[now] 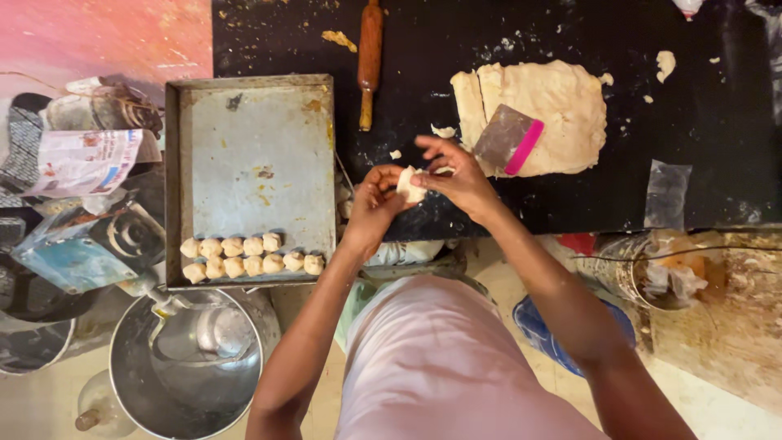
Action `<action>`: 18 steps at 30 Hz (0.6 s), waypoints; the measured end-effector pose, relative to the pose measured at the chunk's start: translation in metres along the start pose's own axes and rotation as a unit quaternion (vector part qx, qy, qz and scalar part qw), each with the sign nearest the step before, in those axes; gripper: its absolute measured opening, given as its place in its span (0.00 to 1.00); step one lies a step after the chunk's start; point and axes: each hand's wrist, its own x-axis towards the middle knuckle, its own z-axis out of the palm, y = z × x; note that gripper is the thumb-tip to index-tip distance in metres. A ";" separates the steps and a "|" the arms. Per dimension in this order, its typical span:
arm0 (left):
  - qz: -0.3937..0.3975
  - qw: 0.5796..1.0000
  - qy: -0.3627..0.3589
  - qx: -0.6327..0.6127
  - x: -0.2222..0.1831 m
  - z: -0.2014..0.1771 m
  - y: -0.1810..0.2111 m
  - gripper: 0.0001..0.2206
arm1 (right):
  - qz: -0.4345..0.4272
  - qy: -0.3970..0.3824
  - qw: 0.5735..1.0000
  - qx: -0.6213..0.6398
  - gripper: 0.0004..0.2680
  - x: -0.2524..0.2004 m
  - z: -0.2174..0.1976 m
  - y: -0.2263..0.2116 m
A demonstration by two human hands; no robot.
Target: The person shapes dough by hand, pulling small pieces from a larger mass, rolling them into balls, and placing them onto a metal tray.
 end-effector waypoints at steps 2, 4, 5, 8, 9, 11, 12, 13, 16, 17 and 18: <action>0.122 0.982 -0.014 0.141 -0.006 -0.002 0.007 0.20 | -0.003 -0.065 0.998 -0.016 0.12 0.001 0.004 -0.006; 0.365 0.828 -0.016 0.425 -0.009 -0.004 0.011 0.13 | -0.061 -0.058 0.989 -0.121 0.06 -0.006 0.009 -0.011; 0.312 0.875 -0.012 0.371 -0.008 -0.005 0.013 0.13 | -0.118 -0.017 0.969 -0.217 0.06 -0.011 0.012 -0.015; 0.123 0.981 -0.012 0.150 -0.003 -0.009 0.020 0.17 | -0.328 0.025 0.869 -0.369 0.11 -0.024 0.020 -0.024; 0.047 0.998 -0.011 0.044 -0.003 -0.011 0.023 0.16 | -0.401 0.024 0.826 -0.395 0.14 -0.028 0.022 -0.027; -0.062 0.996 -0.034 -0.061 -0.002 -0.012 0.031 0.15 | -0.358 0.005 0.871 -0.338 0.11 -0.027 0.022 -0.029; -0.094 0.992 -0.055 -0.060 -0.004 -0.013 0.036 0.14 | -0.335 -0.006 0.891 -0.307 0.10 -0.024 0.022 -0.028; -0.127 0.987 -0.076 -0.059 -0.006 -0.013 0.040 0.14 | -0.286 0.020 0.913 -0.291 0.09 -0.021 0.021 -0.026; 0.005 0.976 -0.078 0.202 -0.014 -0.012 0.048 0.14 | -0.071 0.026 0.988 -0.137 0.09 -0.010 0.017 -0.016; 0.073 0.969 -0.107 0.209 -0.016 -0.012 0.050 0.15 | 0.044 -0.023 0.999 -0.013 0.10 -0.007 0.015 -0.012; 0.139 0.957 -0.137 0.214 -0.017 -0.010 0.050 0.15 | 0.158 -0.071 0.979 0.111 0.12 -0.005 0.012 -0.009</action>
